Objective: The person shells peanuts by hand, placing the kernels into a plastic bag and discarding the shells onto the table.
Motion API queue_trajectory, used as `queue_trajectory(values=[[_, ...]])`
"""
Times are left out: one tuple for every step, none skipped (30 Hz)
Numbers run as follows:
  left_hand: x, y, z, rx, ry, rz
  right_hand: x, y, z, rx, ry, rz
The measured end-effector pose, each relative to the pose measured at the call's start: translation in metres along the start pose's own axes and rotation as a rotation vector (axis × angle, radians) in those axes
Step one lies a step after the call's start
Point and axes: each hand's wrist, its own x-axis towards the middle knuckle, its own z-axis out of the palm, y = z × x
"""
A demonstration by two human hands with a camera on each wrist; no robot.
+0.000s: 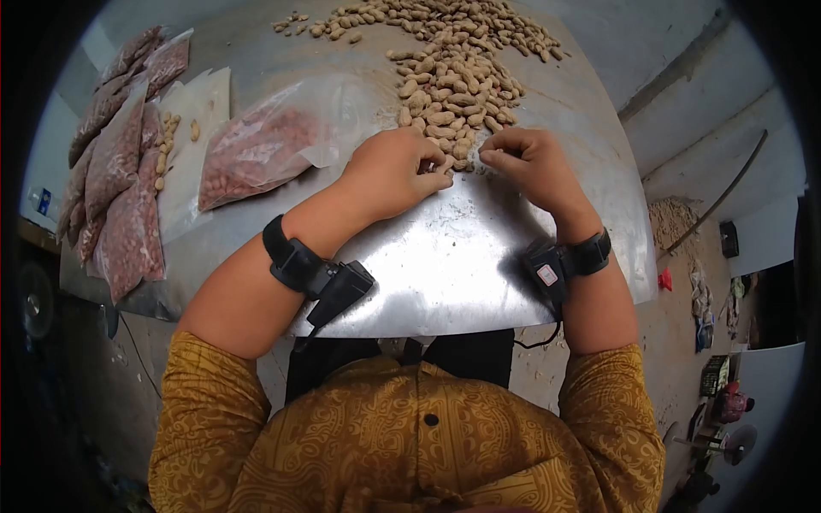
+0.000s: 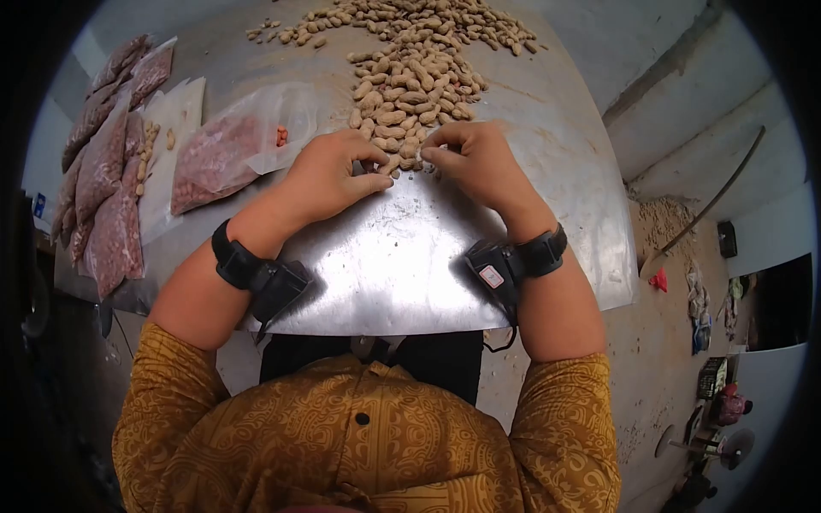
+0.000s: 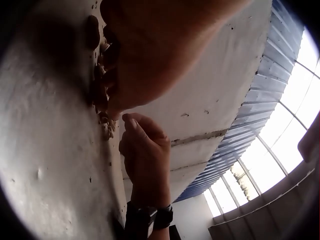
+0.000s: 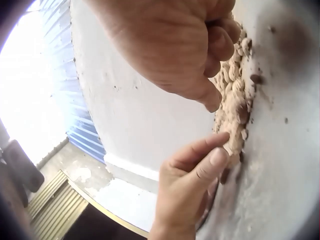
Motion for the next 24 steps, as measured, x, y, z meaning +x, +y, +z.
queue_trajectory(values=[[-0.001, 0.002, 0.0, 0.006, -0.015, -0.029, -0.001, -0.002, 0.005, -0.025, -0.02, -0.055], [0.0, 0.006, 0.0, 0.011, -0.031, -0.058, -0.001, -0.005, 0.01, -0.034, -0.019, -0.062], [0.0, 0.008, 0.0, 0.016, -0.048, -0.088, -0.002, -0.008, 0.016, -0.042, -0.019, -0.069], [0.0, 0.01, 0.001, 0.02, -0.051, -0.089, -0.003, -0.009, 0.02, -0.05, -0.021, -0.074], [0.0, 0.011, 0.003, 0.024, -0.053, -0.09, -0.002, -0.005, 0.024, -0.095, -0.022, -0.07], [0.001, 0.012, 0.004, 0.029, -0.055, -0.092, -0.001, -0.004, 0.026, -0.111, -0.012, -0.061], [0.001, 0.012, 0.006, 0.032, -0.033, -0.085, -0.001, -0.004, 0.027, -0.126, -0.001, -0.053], [0.002, 0.01, 0.01, 0.037, -0.009, -0.078, -0.001, -0.004, 0.028, -0.141, 0.011, -0.046], [0.002, 0.009, 0.012, 0.043, 0.015, -0.071, 0.0, -0.003, 0.029, -0.157, 0.02, -0.067], [0.004, 0.007, 0.014, 0.037, 0.028, -0.072, 0.0, -0.001, 0.029, -0.173, 0.03, -0.088], [0.005, 0.006, 0.015, 0.032, 0.04, -0.073, 0.0, 0.0, 0.029, -0.188, 0.04, -0.108], [0.005, 0.006, 0.016, 0.025, 0.052, -0.073, 0.001, 0.0, 0.029, -0.185, 0.035, -0.112], [0.006, 0.007, 0.016, 0.021, 0.056, -0.086, 0.001, 0.0, 0.028, -0.183, 0.03, -0.117], [0.006, 0.008, 0.017, 0.016, 0.059, -0.1, 0.001, 0.0, 0.027, -0.181, 0.024, -0.121], [0.007, 0.009, 0.017, 0.01, 0.064, -0.114, 0.001, 0.001, 0.027, -0.168, 0.035, -0.119], [0.007, 0.009, 0.019, 0.005, 0.071, -0.124, 0.001, 0.001, 0.028, -0.155, 0.044, -0.118], [0.008, 0.008, 0.021, 0.0, 0.078, -0.134, 0.0, 0.001, 0.028, -0.142, 0.053, -0.115], [0.008, 0.008, 0.022, -0.006, 0.086, -0.144, -0.001, -0.002, 0.025, -0.165, 0.047, -0.06], [0.008, 0.008, 0.021, -0.014, 0.083, -0.155, -0.002, -0.008, 0.021, -0.189, 0.04, -0.006], [0.008, 0.008, 0.02, -0.023, 0.08, -0.166, -0.002, -0.01, 0.018, -0.212, 0.033, 0.047], [0.008, 0.008, 0.019, -0.031, 0.077, -0.177, -0.001, -0.007, 0.017, -0.181, 0.039, 0.032], [0.007, 0.009, 0.018, -0.051, 0.088, -0.176, 0.0, -0.002, 0.016, -0.15, 0.045, 0.019], [0.008, 0.01, 0.016, -0.07, 0.098, -0.174, 0.0, 0.003, 0.017, -0.118, 0.052, 0.006], [0.008, 0.011, 0.014, -0.089, 0.109, -0.171, 0.0, 0.005, 0.017, -0.038, 0.07, 0.007]])
